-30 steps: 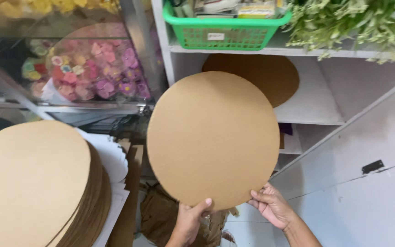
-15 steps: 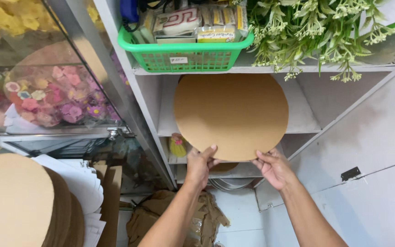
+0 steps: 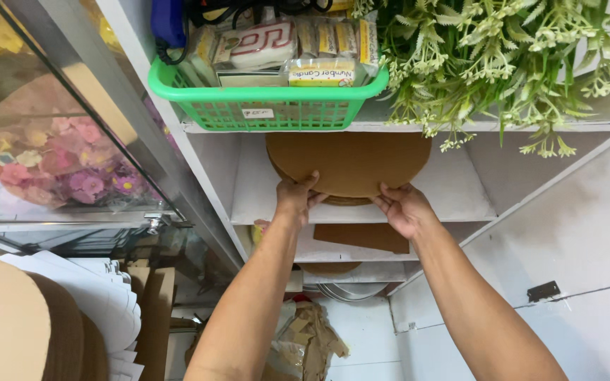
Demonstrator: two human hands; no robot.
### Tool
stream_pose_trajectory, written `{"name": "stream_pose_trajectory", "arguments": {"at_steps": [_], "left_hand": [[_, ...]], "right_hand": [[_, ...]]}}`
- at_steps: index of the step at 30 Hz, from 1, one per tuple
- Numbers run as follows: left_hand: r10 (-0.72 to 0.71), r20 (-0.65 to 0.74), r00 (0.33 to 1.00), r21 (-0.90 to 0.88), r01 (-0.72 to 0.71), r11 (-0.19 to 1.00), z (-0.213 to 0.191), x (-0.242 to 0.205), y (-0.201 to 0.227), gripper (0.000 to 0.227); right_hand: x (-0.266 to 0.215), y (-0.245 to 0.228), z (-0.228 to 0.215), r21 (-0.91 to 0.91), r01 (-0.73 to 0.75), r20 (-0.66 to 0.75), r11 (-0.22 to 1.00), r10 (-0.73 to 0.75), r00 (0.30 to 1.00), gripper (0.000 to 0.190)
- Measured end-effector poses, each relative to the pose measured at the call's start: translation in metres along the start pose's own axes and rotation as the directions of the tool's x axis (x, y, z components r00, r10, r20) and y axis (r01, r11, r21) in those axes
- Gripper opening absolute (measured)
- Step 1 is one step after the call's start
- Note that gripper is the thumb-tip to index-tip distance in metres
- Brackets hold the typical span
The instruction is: The person repeatedly picks up round cardboard circles from a stack and places them onto a shelf. The action is performed one at a time, moving each circle from a lower pile to a higher shelf within a storage area.
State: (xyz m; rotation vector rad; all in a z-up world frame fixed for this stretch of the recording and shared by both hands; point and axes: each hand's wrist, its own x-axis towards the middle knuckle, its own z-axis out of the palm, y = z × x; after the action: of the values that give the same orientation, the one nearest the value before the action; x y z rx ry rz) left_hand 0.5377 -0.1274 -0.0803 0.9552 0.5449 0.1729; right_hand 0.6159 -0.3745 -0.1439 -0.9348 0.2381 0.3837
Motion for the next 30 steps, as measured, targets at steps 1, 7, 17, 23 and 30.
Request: {"name": "stream_pose_trajectory", "arguments": {"at_steps": [1,7,17,23,30], "left_hand": [[-0.002,-0.001,1.0,0.0,0.002,1.0,-0.002,0.004,0.001,0.061],[-0.055,-0.022,0.998,0.031,0.056,0.998,-0.002,0.013,0.004,0.071],[-0.076,-0.025,0.997,0.283,0.08,0.956,0.008,0.011,0.003,0.052],[-0.086,-0.009,0.996,0.377,0.083,0.922,0.004,0.015,0.005,0.045],[-0.203,0.016,0.979,0.375,0.182,0.909,-0.015,0.038,-0.014,0.068]], "right_hand": [[0.001,-0.001,0.005,0.0,-0.002,-0.001,1.0,0.002,1.0,0.042],[0.004,-0.001,0.016,-0.043,-0.086,-0.05,0.995,0.084,0.995,0.047],[-0.046,-0.033,0.037,-0.498,-0.166,-0.157,0.851,0.1,0.983,0.033],[-0.033,-0.035,0.032,-0.602,-0.207,-0.184,0.771,0.118,0.976,0.032],[-0.036,-0.036,0.032,-0.596,-0.225,-0.19,0.771,0.137,0.972,0.029]]}}
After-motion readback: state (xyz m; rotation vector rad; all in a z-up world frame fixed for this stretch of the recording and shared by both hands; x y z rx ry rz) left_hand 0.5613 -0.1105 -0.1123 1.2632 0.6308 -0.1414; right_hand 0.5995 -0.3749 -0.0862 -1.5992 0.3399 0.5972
